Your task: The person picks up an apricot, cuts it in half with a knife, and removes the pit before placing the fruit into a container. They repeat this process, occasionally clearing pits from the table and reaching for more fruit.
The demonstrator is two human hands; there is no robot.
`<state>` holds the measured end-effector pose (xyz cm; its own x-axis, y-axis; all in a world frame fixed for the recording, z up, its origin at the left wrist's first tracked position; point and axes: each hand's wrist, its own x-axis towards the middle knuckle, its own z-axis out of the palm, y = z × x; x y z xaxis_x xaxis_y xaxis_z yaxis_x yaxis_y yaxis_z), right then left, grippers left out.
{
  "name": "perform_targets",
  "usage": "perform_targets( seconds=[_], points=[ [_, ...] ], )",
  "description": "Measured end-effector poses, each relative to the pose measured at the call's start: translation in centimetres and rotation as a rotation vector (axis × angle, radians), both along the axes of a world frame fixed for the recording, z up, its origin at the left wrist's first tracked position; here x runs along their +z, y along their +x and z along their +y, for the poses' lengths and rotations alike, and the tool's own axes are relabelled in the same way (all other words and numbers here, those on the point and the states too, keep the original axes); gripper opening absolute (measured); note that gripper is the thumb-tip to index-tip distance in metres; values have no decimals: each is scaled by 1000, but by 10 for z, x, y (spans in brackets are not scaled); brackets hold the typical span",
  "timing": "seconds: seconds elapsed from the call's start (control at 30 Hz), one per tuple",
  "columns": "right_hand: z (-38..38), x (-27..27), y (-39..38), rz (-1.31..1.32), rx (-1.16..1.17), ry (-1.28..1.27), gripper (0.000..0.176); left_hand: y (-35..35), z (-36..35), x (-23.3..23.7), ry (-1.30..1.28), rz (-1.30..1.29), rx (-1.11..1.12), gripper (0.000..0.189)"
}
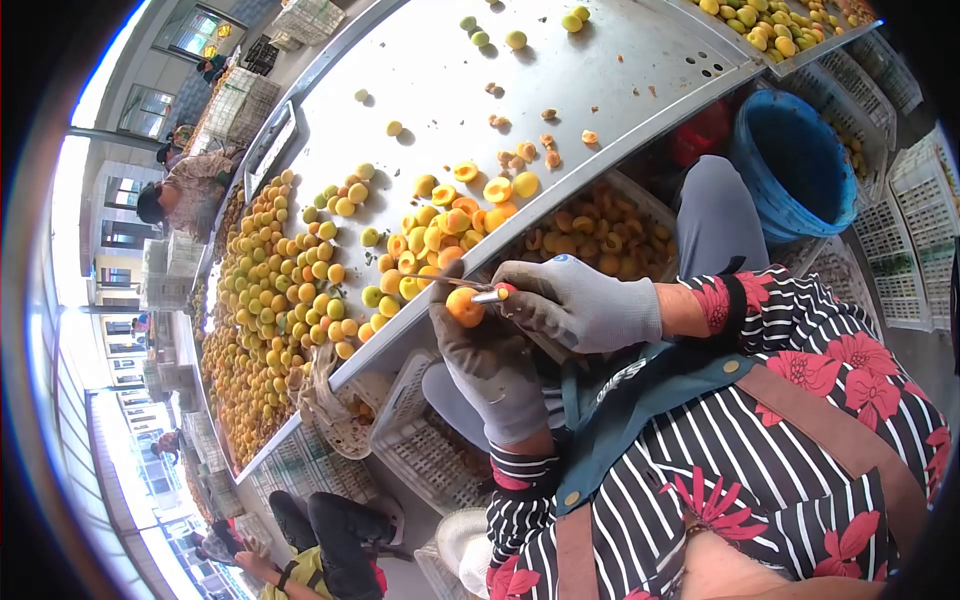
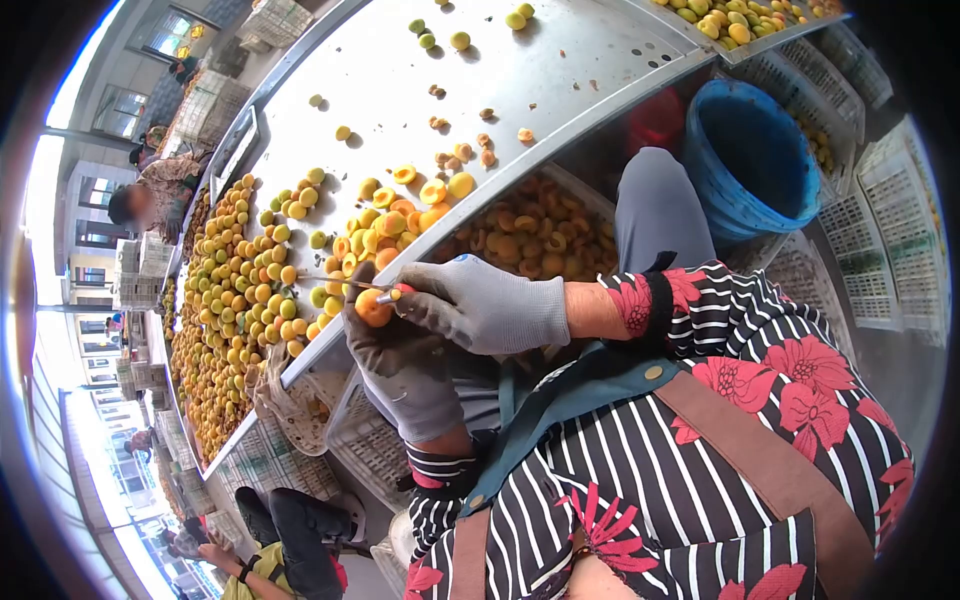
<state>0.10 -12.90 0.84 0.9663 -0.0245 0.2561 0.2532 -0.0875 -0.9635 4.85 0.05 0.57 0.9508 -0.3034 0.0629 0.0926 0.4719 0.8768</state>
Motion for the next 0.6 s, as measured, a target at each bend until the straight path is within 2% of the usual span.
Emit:
perform_targets(
  seconds=[0.03, 0.1, 0.13, 0.2, 0.3, 0.43, 0.5, 0.6],
  points=[
    [0, 0, 0, 4, 16, -5, 36, 1, 2, -1, 1, 1, 0, 35],
    [1, 1, -1, 9, 30, -10, 36, 3, 8, -4, 208, -126, -15, 38],
    [2, 0, -1, -12, 22, -5, 35, 2, 9, -4, 208, -126, -15, 38],
    [2, 1, -1, -32, 13, 0, 34, 0, 9, -3, 20, 13, -86, 43],
    [1, 4, -1, -3, 2, -59, 33, 5, 16, -9, 152, 0, -79, 47],
    [2, -1, 1, -17, -35, -122, 32, -6, 3, -4, 140, 39, 17, 49],
    [2, -3, 1, -20, -54, -157, 33, -3, 2, -14, 269, -167, 124, 48],
    [3, -6, 2, -9, -77, -179, 34, -1, 4, -18, 372, -254, 140, 45]
  ],
)
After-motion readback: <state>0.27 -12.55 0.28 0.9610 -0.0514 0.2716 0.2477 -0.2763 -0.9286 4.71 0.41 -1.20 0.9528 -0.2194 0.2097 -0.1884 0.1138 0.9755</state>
